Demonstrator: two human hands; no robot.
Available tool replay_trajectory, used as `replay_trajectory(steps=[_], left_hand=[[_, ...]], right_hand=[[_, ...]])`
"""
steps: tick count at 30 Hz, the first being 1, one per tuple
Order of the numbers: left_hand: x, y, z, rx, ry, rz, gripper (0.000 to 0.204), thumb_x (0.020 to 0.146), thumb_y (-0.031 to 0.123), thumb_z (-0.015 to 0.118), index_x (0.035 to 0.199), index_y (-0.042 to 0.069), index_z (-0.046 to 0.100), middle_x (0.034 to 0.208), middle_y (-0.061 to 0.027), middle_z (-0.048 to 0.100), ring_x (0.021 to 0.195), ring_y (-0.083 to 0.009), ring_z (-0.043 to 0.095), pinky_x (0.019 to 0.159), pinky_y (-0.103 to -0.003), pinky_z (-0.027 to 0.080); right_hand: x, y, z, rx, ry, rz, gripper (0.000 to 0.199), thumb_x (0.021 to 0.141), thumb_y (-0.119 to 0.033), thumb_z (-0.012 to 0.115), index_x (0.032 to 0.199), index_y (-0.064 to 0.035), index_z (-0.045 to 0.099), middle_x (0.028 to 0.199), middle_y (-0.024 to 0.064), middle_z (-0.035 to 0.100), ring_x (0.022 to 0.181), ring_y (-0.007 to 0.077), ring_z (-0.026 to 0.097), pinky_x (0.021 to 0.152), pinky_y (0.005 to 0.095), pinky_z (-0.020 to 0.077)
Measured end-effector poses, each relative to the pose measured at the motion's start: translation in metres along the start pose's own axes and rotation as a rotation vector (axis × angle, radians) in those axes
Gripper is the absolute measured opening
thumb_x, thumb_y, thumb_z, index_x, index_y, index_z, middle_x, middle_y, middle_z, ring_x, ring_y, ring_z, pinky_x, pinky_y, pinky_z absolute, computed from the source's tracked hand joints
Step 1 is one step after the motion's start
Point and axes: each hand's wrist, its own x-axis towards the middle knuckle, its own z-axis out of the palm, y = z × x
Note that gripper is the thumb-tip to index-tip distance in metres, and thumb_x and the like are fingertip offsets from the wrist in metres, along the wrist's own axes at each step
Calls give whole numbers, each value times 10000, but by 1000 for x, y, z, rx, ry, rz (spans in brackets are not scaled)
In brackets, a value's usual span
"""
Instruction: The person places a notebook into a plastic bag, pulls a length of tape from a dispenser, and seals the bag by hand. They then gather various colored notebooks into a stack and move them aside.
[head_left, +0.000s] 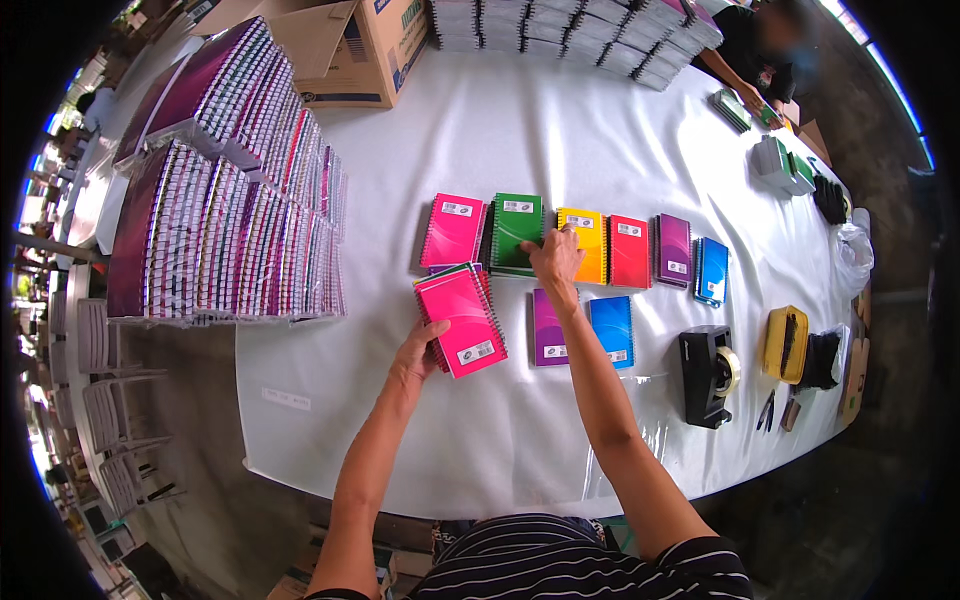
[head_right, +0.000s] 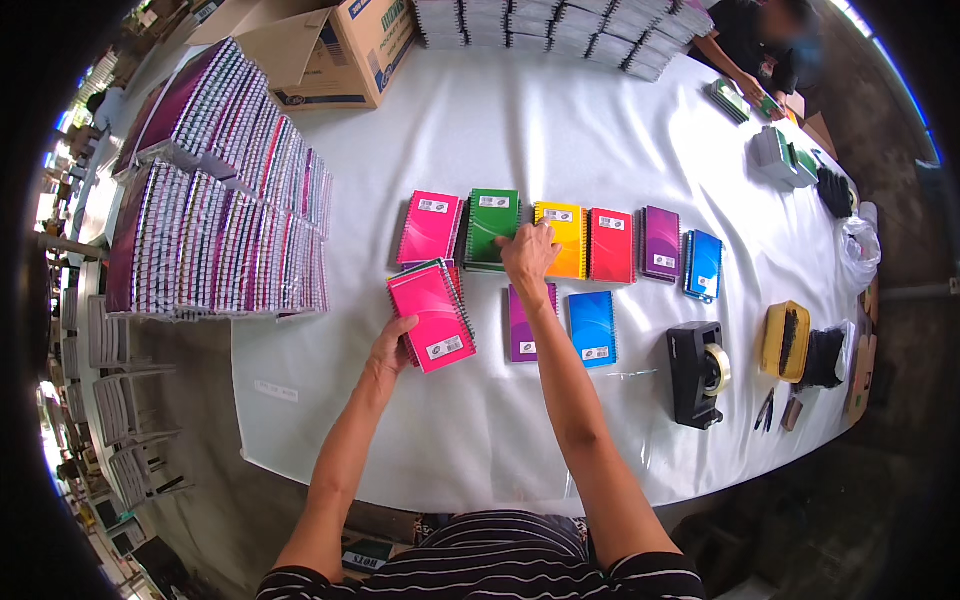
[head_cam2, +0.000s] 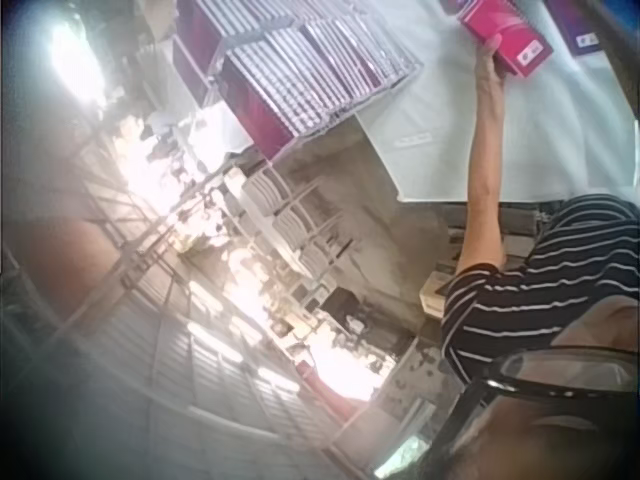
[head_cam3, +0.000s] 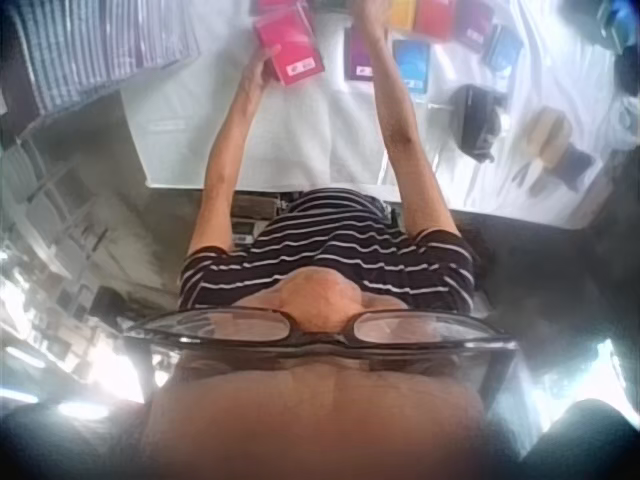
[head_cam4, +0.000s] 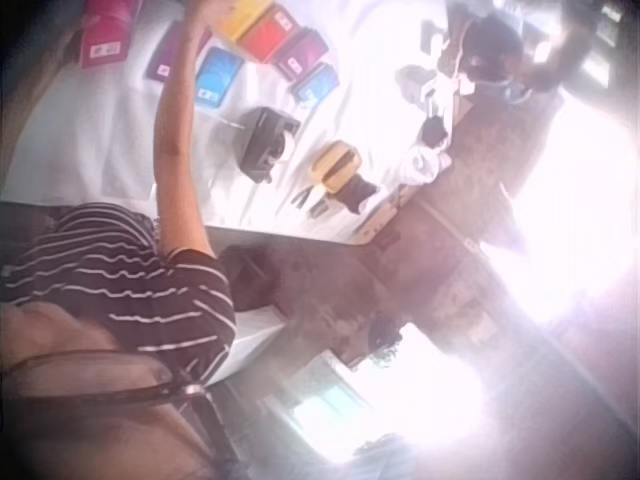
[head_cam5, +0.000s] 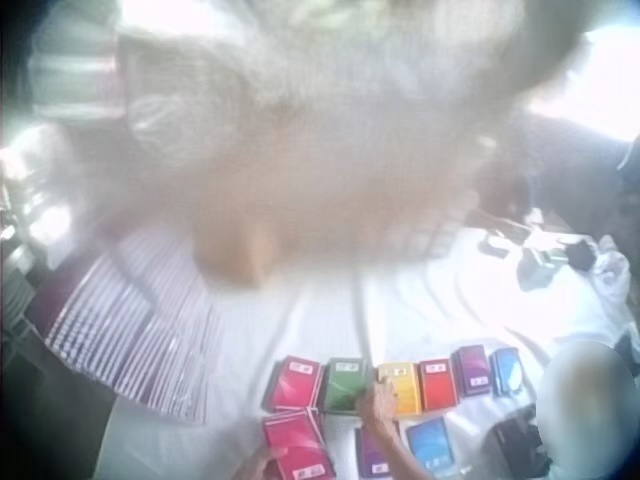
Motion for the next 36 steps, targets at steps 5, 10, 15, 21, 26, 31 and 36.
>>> replay_trajectory(steps=[5,10,15,21,26,31,36], left_hand=[[8,-6,2,-29,-10,5,788,715,376,819,1337,71,443,1209,-81,581,1124,-225,570,945,-386,505],[18,-26,6,-169,-151,-87,871,708,477,808,1369,64,418,1266,-81,557,1187,-229,533,1000,-402,465],[29,-38,39,-103,-146,-37,768,776,371,766,1379,57,409,1288,-91,550,1196,-230,532,994,-396,465],[44,-36,55,-135,-223,-40,710,797,299,743,1375,57,409,1274,-92,552,1161,-233,555,979,-378,474],[44,-35,51,-125,-181,-67,710,801,321,739,1373,59,409,1239,-93,573,1131,-220,574,963,-377,482],[51,-43,46,-46,-307,-246,761,800,416,728,1388,70,391,1248,-92,562,1143,-208,563,948,-362,488],[47,-69,89,-229,-525,-208,770,819,449,700,1407,76,371,1303,-91,526,1186,-220,533,970,-368,473]], right_hand=[[10,26,-31,544,-152,227,298,788,-240,731,809,43,640,798,187,657,683,330,611,607,387,450],[-67,23,-89,1074,-373,147,277,821,-216,712,791,37,601,725,190,623,600,302,582,584,371,445],[-53,47,-84,276,29,-268,381,789,-167,742,1107,-5,607,1124,175,626,1054,329,593,911,391,457],[-37,116,-34,-39,97,-644,518,792,-38,580,1306,-43,518,1359,148,521,1261,337,489,1075,448,365],[-21,116,-74,652,155,-403,427,715,154,521,1064,-50,660,1182,133,641,1116,280,601,972,401,473],[7,93,-198,1204,-476,-773,417,574,116,524,905,-80,683,1070,92,644,1191,312,507,983,446,446],[5,76,-151,845,-739,-852,313,780,88,612,951,-151,720,1299,66,528,1228,279,441,1019,389,412]])
